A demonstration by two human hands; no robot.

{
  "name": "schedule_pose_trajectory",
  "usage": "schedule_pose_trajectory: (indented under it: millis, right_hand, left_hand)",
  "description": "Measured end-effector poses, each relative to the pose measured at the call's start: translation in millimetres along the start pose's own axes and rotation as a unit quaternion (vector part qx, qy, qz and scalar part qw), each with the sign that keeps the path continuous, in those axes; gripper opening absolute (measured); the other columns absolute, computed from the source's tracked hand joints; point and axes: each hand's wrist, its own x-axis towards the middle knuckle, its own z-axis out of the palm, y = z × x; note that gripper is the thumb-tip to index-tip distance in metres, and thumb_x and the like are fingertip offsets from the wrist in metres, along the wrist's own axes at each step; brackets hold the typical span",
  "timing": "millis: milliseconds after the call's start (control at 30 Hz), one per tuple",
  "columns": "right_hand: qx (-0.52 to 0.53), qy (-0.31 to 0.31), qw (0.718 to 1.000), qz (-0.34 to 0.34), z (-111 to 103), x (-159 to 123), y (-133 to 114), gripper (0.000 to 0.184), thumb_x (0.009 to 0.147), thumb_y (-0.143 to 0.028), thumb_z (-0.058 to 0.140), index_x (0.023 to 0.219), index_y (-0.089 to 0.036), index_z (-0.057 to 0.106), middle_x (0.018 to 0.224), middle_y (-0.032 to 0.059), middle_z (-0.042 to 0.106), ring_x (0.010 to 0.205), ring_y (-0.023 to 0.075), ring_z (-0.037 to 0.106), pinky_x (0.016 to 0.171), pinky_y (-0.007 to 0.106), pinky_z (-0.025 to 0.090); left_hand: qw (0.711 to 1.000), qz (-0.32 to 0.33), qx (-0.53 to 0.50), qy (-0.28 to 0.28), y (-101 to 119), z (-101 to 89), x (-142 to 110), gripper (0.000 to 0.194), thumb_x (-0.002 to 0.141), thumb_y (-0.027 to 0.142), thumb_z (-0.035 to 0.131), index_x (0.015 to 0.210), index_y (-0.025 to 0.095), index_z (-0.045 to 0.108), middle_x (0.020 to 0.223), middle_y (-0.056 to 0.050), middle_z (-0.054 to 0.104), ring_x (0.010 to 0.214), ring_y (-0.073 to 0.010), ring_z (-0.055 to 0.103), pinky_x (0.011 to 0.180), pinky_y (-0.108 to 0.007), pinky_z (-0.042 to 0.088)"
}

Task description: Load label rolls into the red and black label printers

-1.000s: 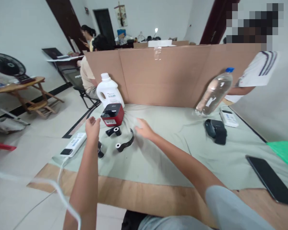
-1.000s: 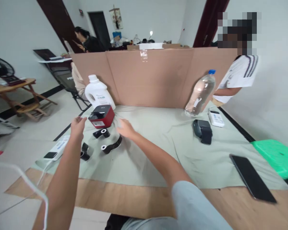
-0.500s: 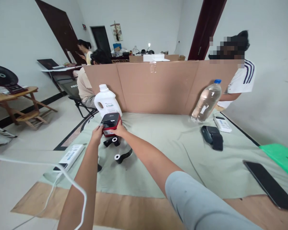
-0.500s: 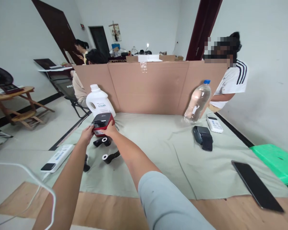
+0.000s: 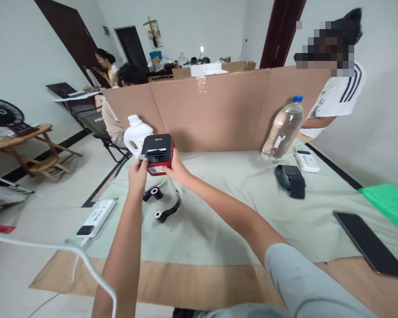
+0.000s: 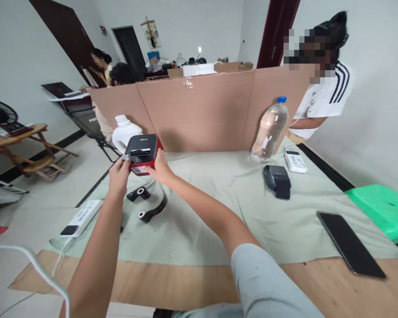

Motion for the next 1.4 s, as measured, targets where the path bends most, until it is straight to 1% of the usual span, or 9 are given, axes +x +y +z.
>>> schedule_pose_trajectory:
  millis: [133, 200, 300, 400, 767, 1167, 1267, 1333, 1400]
  right_hand:
    - [-0.01, 0.042, 0.998, -0.04, -66.8, -59.2, -13.5, 0.106, 0.087, -0.053, 0.073, 0.164, -0.019, 0.008, 0.159, 0.0168, 0.038, 0.149, 0.0319, 0.035, 0.125, 0.054, 0.029]
    - [-0.019, 0.076, 0.996, -0.032, -95.4, -100.9, -14.7, 0.105, 0.088, -0.052, 0.072, 0.164, -0.021, 0.006, 0.159, 0.0161, 0.038, 0.148, 0.0306, 0.038, 0.123, 0.051, 0.033]
    - [-0.063, 0.131, 0.989, 0.009, -128.7, -155.8, -9.2, 0.109, 0.083, -0.052, 0.077, 0.164, -0.021, 0.011, 0.16, 0.0169, 0.035, 0.148, 0.0333, 0.038, 0.123, 0.053, 0.034]
    - [-0.099, 0.151, 0.982, 0.057, -147.1, -186.5, 1.8, 0.11, 0.079, -0.051, 0.08, 0.163, -0.019, 0.017, 0.158, 0.0183, 0.038, 0.146, 0.0354, 0.04, 0.122, 0.056, 0.034]
    - [-0.09, 0.157, 0.978, 0.107, -139.5, -203.8, 28.4, 0.1, 0.081, -0.051, 0.077, 0.16, -0.02, 0.025, 0.15, 0.0172, 0.05, 0.138, 0.0339, 0.05, 0.117, 0.055, 0.04]
    - [-0.107, 0.167, 0.974, 0.114, -138.5, -210.6, 32.8, 0.101, 0.079, -0.054, 0.078, 0.159, -0.02, 0.027, 0.155, 0.0178, 0.044, 0.143, 0.0346, 0.043, 0.119, 0.056, 0.036]
    - [-0.116, 0.169, 0.973, 0.11, -138.3, -212.3, 35.0, 0.101, 0.079, -0.055, 0.078, 0.159, -0.019, 0.028, 0.157, 0.0181, 0.043, 0.145, 0.0347, 0.041, 0.12, 0.056, 0.034]
    - [-0.12, 0.169, 0.972, 0.114, -138.2, -213.1, 37.2, 0.102, 0.079, -0.056, 0.078, 0.16, -0.019, 0.027, 0.157, 0.0183, 0.043, 0.145, 0.0348, 0.041, 0.12, 0.056, 0.034]
    - [-0.123, 0.169, 0.971, 0.118, -138.0, -213.4, 38.8, 0.102, 0.079, -0.056, 0.078, 0.16, -0.019, 0.027, 0.156, 0.0184, 0.043, 0.144, 0.035, 0.042, 0.12, 0.056, 0.035]
  left_hand:
    - [0.996, 0.03, -0.085, -0.007, 40.9, 59.4, -65.4, 0.047, 0.094, 0.037, 0.057, 0.136, 0.018, 0.065, 0.137, -0.008, 0.067, 0.134, -0.023, 0.056, 0.117, -0.033, 0.041]
    - [0.993, 0.002, -0.116, 0.003, 50.4, 90.6, -108.9, 0.047, 0.095, 0.034, 0.055, 0.139, 0.02, 0.063, 0.143, -0.007, 0.063, 0.14, -0.0219, 0.052, 0.12, -0.03, 0.037]
    - [0.987, -0.071, -0.142, -0.019, 50.4, 128.0, -165.3, 0.048, 0.097, 0.036, 0.054, 0.142, 0.021, 0.061, 0.145, -0.007, 0.062, 0.14, -0.0229, 0.052, 0.119, -0.031, 0.04]
    - [0.981, -0.114, -0.15, -0.046, 40.8, 147.7, -195.7, 0.048, 0.097, 0.035, 0.054, 0.142, 0.022, 0.061, 0.147, -0.007, 0.061, 0.14, -0.0234, 0.053, 0.118, -0.033, 0.041]
    - [0.985, -0.13, -0.086, -0.078, 16.9, 147.6, -205.6, 0.052, 0.098, 0.037, 0.053, 0.148, 0.022, 0.055, 0.154, -0.006, 0.054, 0.144, -0.0223, 0.048, 0.122, -0.034, 0.037]
    - [0.987, -0.098, -0.094, -0.088, 16.7, 143.3, -210.4, 0.051, 0.1, 0.044, 0.049, 0.147, 0.023, 0.055, 0.154, -0.007, 0.053, 0.146, -0.0217, 0.046, 0.121, -0.034, 0.037]
    - [0.992, -0.063, -0.09, -0.06, 19.3, 140.8, -207.9, 0.042, 0.098, 0.042, 0.052, 0.133, 0.021, 0.064, 0.145, -0.011, 0.061, 0.137, -0.0229, 0.055, 0.115, -0.035, 0.042]
    - [0.996, -0.063, -0.058, -0.028, 21.5, 140.4, -200.9, 0.032, 0.095, 0.042, 0.055, 0.114, 0.019, 0.068, 0.125, -0.012, 0.068, 0.12, -0.0225, 0.063, 0.103, -0.034, 0.049]
    - [0.994, -0.1, -0.03, -0.018, 23.0, 140.5, -187.6, 0.022, 0.091, 0.041, 0.058, 0.095, 0.02, 0.063, 0.098, -0.006, 0.068, 0.095, -0.0192, 0.065, 0.087, -0.031, 0.051]
